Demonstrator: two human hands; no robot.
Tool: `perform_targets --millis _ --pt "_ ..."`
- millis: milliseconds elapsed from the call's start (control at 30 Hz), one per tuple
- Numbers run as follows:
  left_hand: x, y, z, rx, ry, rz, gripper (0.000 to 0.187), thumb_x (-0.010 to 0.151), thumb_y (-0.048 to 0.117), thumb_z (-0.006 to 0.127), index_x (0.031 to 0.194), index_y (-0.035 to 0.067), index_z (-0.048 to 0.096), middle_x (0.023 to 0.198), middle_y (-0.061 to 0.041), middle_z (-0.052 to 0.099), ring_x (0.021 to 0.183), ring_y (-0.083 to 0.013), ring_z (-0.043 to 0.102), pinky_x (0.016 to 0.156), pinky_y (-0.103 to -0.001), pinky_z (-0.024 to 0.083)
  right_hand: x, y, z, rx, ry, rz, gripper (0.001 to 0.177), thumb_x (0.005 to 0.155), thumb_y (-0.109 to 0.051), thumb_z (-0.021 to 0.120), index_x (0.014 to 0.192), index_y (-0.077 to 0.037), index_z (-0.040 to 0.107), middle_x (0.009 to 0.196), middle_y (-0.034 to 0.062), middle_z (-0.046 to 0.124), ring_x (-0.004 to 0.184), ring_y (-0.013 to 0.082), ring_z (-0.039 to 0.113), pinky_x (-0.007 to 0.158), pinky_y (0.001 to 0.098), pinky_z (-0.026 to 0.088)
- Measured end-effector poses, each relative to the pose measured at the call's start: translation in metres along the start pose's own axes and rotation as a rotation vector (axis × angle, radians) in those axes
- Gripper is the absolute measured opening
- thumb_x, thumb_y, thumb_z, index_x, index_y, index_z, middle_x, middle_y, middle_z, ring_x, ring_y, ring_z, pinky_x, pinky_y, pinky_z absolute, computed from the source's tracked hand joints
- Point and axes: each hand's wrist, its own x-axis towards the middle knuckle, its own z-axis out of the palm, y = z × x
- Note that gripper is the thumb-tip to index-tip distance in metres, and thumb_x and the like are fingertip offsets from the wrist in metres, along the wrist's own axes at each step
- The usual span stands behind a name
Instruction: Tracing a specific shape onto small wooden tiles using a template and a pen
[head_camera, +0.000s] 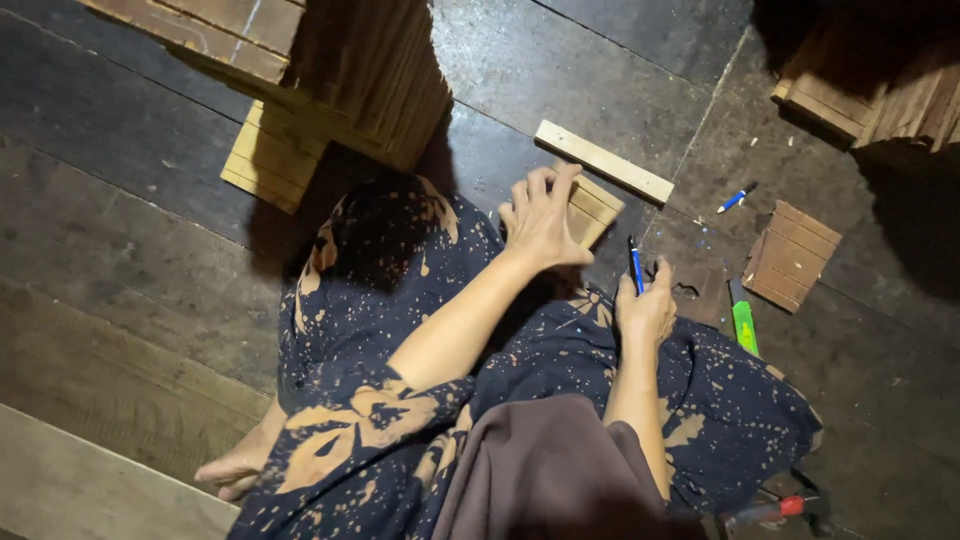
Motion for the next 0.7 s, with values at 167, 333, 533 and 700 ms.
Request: perform_targets --millis 167,333,533,700 --pt "-0.070 0.053 -0.103 -0.187 -0.077 0.113 0.122 0.042 0.037 0.085 0.152 0.031 0.033 0.134 -0.011 0.043 0.124 -0.0468 0.049 0.090 -0.059 0.043 0.001 0.005 0.001 0.031 0.021 -0.035 0.063 0.093 -0.040 0.071 0.151 -0.033 0.047 0.121 0.0195 0.071 0.119 0.0446 0.064 0.103 0.0577 0.048" --pt "-0.148 0.030 -0.232 -0.259 0.130 0.267 0.091 0.033 0.026 0.078 0.123 0.021 0.066 0.109 -0.009 0.070 0.106 -0.0390 0.070 0.083 -0.050 0.058 0.010 0.016 0.008 0.092 0.064 -0.139 0.062 0.092 -0.037 0.075 0.149 -0.026 0.052 0.114 0.0229 0.072 0.115 0.0474 0.065 0.100 0.0565 0.049" --pt "-0.177 -0.126 -0.287 -0.024 0.482 0.156 0.118 0.047 0.016 0.090 0.151 -0.005 0.039 0.123 -0.029 0.048 0.115 -0.0516 0.051 0.102 -0.061 0.043 0.016 0.015 0.013 0.038 0.070 -0.093 0.062 0.090 -0.038 0.078 0.147 -0.031 0.055 0.115 0.0201 0.074 0.114 0.0446 0.066 0.098 0.0569 0.050" --pt "-0.124 -0.210 -0.290 0.071 0.360 -0.366 0.141 0.040 0.031 0.095 0.162 0.016 0.028 0.147 -0.029 0.041 0.139 -0.0524 0.041 0.116 -0.064 0.032 0.010 0.011 0.010 0.011 0.074 -0.092 0.062 0.092 -0.038 0.076 0.149 -0.033 0.054 0.116 0.0184 0.074 0.114 0.0437 0.066 0.099 0.0565 0.050"
